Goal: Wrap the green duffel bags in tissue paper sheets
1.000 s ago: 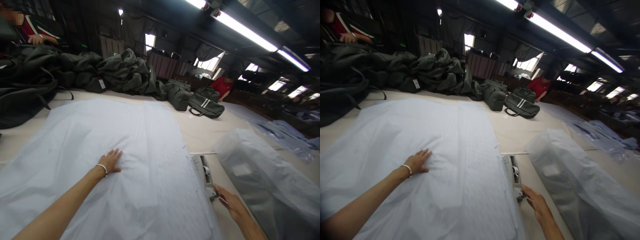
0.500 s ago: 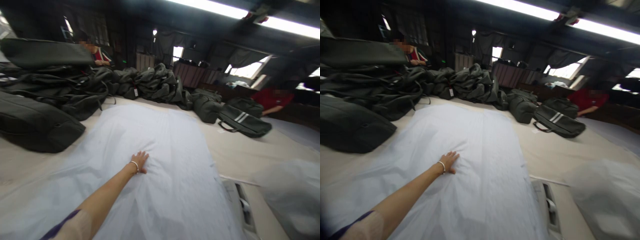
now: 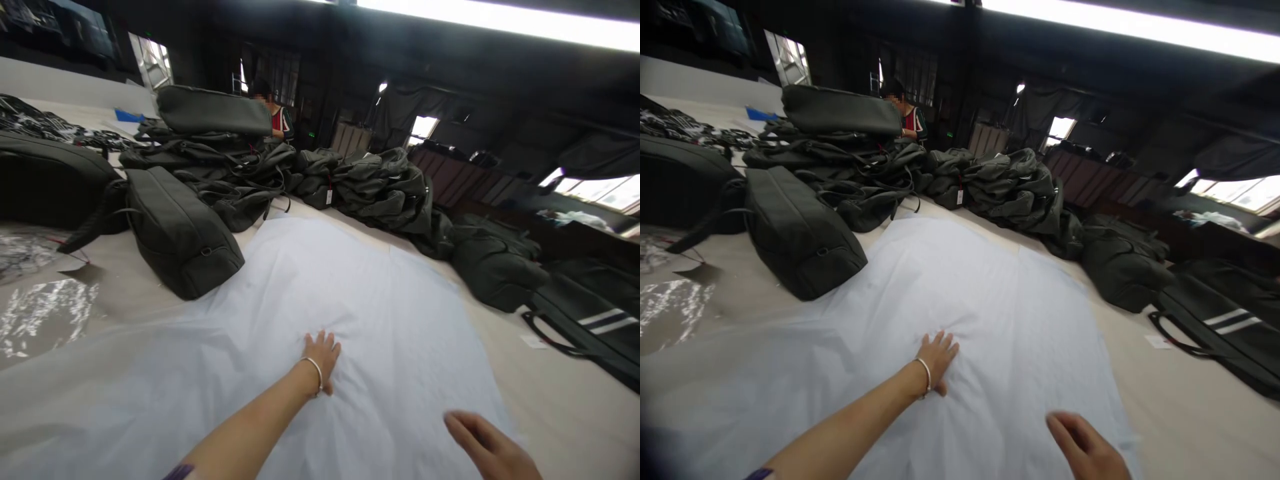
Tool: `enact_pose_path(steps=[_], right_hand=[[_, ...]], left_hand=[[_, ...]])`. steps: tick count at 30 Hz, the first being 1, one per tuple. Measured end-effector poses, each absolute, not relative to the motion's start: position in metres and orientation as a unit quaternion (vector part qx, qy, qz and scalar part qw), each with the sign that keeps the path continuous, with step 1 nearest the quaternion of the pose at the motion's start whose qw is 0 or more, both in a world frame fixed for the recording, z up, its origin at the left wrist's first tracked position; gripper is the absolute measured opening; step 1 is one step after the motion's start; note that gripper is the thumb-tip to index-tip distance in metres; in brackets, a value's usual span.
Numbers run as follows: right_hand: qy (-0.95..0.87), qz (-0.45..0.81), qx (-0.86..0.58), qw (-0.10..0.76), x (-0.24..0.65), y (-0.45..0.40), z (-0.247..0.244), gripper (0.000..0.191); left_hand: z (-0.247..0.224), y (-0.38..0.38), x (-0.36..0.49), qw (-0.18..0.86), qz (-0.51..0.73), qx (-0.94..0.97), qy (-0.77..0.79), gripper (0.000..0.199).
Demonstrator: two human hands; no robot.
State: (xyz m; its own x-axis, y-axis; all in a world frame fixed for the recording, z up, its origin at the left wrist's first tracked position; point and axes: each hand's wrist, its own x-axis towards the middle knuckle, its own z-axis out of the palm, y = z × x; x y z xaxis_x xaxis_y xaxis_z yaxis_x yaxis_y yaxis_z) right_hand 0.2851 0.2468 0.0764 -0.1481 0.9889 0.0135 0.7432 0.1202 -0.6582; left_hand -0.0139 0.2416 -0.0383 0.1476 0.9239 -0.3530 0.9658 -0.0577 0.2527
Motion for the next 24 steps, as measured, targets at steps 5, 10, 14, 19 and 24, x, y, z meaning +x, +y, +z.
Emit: enact_pose_path(steps=[5, 10, 14, 19, 24], right_hand=[[-0.647, 0.527, -0.527, 0.161, 0.168, 0.327, 0.067, 0.031], [-0.598, 0.602, -0.511, 0.137, 0.118, 0.380, 0.033, 0.041], [-0.582, 0.629, -0.502, 0.115, 0.108, 0.401, 0.010, 0.041], [-0.590, 0.637, -0.491, 0.069, 0.107, 0.410, 0.001, 0.036], [-0.596, 0.621, -0.508, 0.045, 0.116, 0.415, 0.004, 0.038]], left_hand=[[-0.038, 0.241, -0.013, 0.221, -0.042, 0.724, 0.652, 0.113], [-0.040, 0.241, -0.010, 0.217, -0.043, 0.726, 0.651, 0.111], [-0.045, 0.240, -0.007, 0.212, -0.040, 0.730, 0.648, 0.113], [-0.049, 0.240, -0.005, 0.213, -0.028, 0.732, 0.647, 0.116], [-0.045, 0.240, -0.005, 0.214, -0.040, 0.732, 0.646, 0.115]])
